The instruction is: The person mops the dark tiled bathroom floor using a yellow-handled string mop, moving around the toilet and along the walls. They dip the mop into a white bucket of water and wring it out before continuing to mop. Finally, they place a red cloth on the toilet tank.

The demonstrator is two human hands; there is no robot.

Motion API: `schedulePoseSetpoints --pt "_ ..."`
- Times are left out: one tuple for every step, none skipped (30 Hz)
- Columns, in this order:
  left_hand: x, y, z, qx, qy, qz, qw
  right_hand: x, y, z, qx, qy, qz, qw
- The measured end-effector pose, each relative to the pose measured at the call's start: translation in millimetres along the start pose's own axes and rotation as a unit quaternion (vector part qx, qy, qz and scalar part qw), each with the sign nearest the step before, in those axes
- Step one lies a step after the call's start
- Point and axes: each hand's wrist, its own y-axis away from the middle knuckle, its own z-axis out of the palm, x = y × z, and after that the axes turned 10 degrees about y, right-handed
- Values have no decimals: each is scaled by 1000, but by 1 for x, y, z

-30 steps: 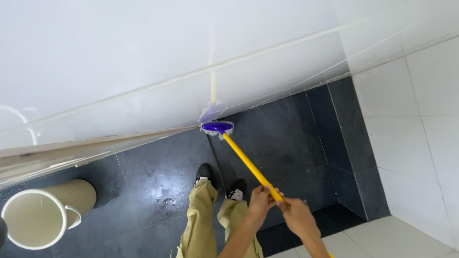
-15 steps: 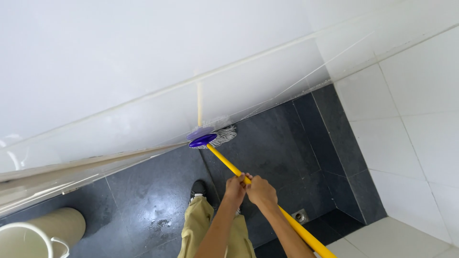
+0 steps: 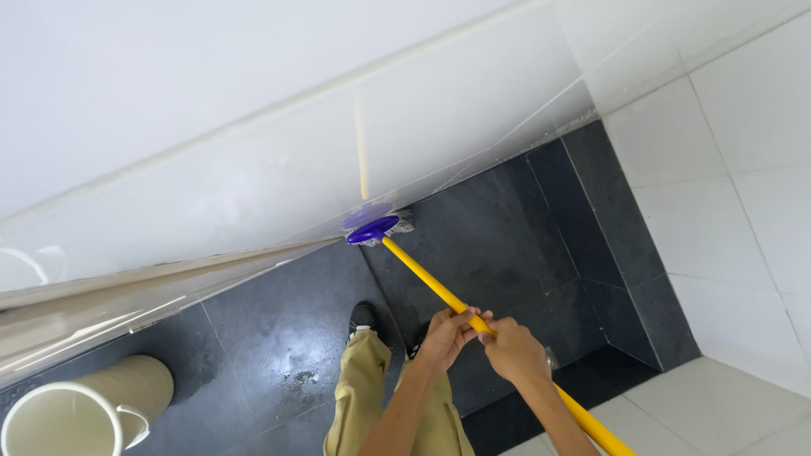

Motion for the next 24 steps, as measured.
schedulePoseSetpoints --pt "-3 -2 -3 1 -1 -2 1000 6 -5 5 -1 -1 2 1000" --pt "-6 -3 -5 -11 -17 5 1000 12 -11 11 9 -15 -11 1000" --pt "-6 -7 -8 -23 -34 15 999 16 -18 15 20 -28 -26 999" --pt "-3 -18 -13 -23 -36 16 999 6 -24 11 21 -29 -27 999" --pt "-3 -27 -21 -1 -16 24 1000 -2 -28 10 11 -23 -27 999" --pt "-3 -36 -30 22 4 32 999 -11 -33 9 1 -18 -28 999" --pt "-3 -55 -45 24 3 31 999 -18 -44 14 -1 -19 -27 999" --pt "-4 -74 -61 43 10 39 998 -25 -55 18 2 -23 -25 999" --pt "-8 -92 -77 63 18 45 997 -30 -64 25 3 -27 -20 999" --pt "-4 -91 -80 67 18 41 997 -31 -68 29 -2 -27 -18 999" --pt "1 -92 -81 67 -4 44 997 -31 -73 32 4 -36 -14 999" --pt "5 -93 -82 67 -26 48 996 -32 -77 35 10 -45 -11 999" --pt "4 -91 -77 68 -26 48 996 -32 -71 30 10 -44 -11 999" --pt "3 -88 -72 61 -24 46 997 -32 -64 24 17 -33 -16 999" --pt "3 -82 -69 56 -21 45 997 -33 -56 19 21 -21 -23 999" --pt "1 -76 -61 60 -20 45 997 -30 -49 15 18 -20 -25 999" --pt "0 -74 -51 41 -16 39 998 -26 -43 9 18 -12 -13 1000" --pt "0 -71 -40 23 -11 33 999 -23 -37 2 17 -3 -2 1000" --pt "4 -68 -24 17 -15 30 999 -17 -36 -3 22 -8 2 1000" --pt "8 -65 -8 8 -27 16 999 -11 -36 -8 51 0 -3 999" --pt "8 -58 7 3 -37 2 999 -3 -33 -10 77 10 -7 997" --pt "1 -66 8 1 -38 -2 999 0 -31 -16 77 8 -3 997" --pt "-2 -75 9 -21 -37 -4 999 1 -30 -22 81 16 -1 997" --pt "-5 -85 10 -43 -36 -6 998 1 -30 -28 85 24 1 996"
